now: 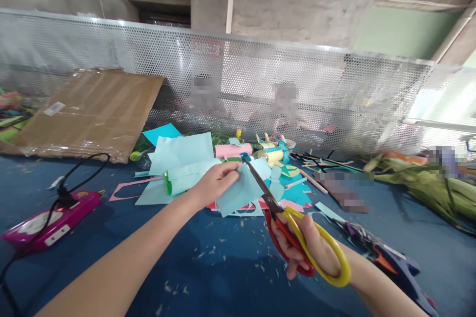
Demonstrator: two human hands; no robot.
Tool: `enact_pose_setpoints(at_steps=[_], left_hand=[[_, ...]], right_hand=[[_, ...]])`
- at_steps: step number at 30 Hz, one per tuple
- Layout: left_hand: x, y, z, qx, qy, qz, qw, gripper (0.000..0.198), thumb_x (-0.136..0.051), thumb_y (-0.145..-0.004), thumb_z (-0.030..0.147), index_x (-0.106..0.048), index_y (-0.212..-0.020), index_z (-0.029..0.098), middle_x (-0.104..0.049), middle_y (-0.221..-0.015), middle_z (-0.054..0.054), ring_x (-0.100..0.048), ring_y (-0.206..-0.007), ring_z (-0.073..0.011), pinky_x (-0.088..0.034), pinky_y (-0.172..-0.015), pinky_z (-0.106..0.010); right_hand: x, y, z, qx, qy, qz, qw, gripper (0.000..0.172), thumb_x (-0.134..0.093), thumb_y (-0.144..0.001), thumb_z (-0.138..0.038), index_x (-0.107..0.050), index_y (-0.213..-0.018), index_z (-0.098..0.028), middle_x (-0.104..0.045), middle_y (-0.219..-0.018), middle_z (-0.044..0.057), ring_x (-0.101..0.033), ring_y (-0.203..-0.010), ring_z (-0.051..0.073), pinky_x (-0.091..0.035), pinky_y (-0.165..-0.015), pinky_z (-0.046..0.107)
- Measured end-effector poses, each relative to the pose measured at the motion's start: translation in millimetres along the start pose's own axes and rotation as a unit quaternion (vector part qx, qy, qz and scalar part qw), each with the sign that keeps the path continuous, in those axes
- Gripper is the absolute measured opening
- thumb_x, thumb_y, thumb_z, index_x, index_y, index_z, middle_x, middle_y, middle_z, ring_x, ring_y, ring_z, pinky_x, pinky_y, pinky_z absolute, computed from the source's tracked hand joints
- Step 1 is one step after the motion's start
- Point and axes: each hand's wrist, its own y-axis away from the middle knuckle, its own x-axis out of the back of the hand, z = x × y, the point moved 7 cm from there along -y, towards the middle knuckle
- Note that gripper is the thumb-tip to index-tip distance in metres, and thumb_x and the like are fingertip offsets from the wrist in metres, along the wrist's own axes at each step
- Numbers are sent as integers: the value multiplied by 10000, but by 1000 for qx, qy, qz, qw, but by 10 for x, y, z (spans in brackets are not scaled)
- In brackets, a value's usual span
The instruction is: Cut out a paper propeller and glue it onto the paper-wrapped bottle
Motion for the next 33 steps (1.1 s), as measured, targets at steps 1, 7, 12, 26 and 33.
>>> enact_pose_setpoints(at_steps=[1, 7, 12, 26, 33], left_hand=[[2, 1, 5, -1, 1, 2, 1000, 206, -368, -820, 303, -463, -679, 186, -427, -683, 15, -405, -633, -133, -336, -611, -272], [6, 7, 7, 7, 21, 9, 1000, 209, -376, -819, 300, -483, -682, 186, -442, -681, 12, -409, -628, -135, -337, -595, -270], [-6, 4, -21, 14, 34, 8, 999, 202, -377, -815, 285, -515, -709, 181, -489, -711, 5, -445, -653, -138, -355, -615, -276], [-26, 13, -19, 23, 6, 8, 1000, 207, -355, -811, 304, -398, -638, 198, -386, -654, 25, -394, -611, -134, -345, -596, -267], [-57, 17, -59, 27, 4, -6, 1000, 221, -371, -832, 306, -400, -638, 202, -374, -645, 29, -407, -613, -141, -350, -607, -266]], right_hand=[[-1, 2, -1, 1, 1, 4, 1000, 715, -208, -709, -853, -458, -689, -184, -330, -481, -98, -287, -334, 30, -554, -455, 234], [-32, 6, -68, -12, 9, 23, 1000, 662, -280, -739, -823, -443, -671, -185, -316, -465, -110, -288, -300, 17, -521, -401, 193], [-56, -13, -135, -22, 19, 31, 999, 667, -315, -712, -837, -420, -618, -185, -305, -443, -110, -312, -282, 13, -477, -352, 161], [25, 1, -13, -56, 46, 55, 996, 699, -179, -725, -848, -419, -658, -195, -336, -428, -97, -409, -302, 49, -450, -337, 161], [33, 3, -11, -60, 38, 51, 996, 694, -146, -746, -831, -410, -637, -198, -308, -429, -105, -342, -302, 42, -553, -444, 251]])
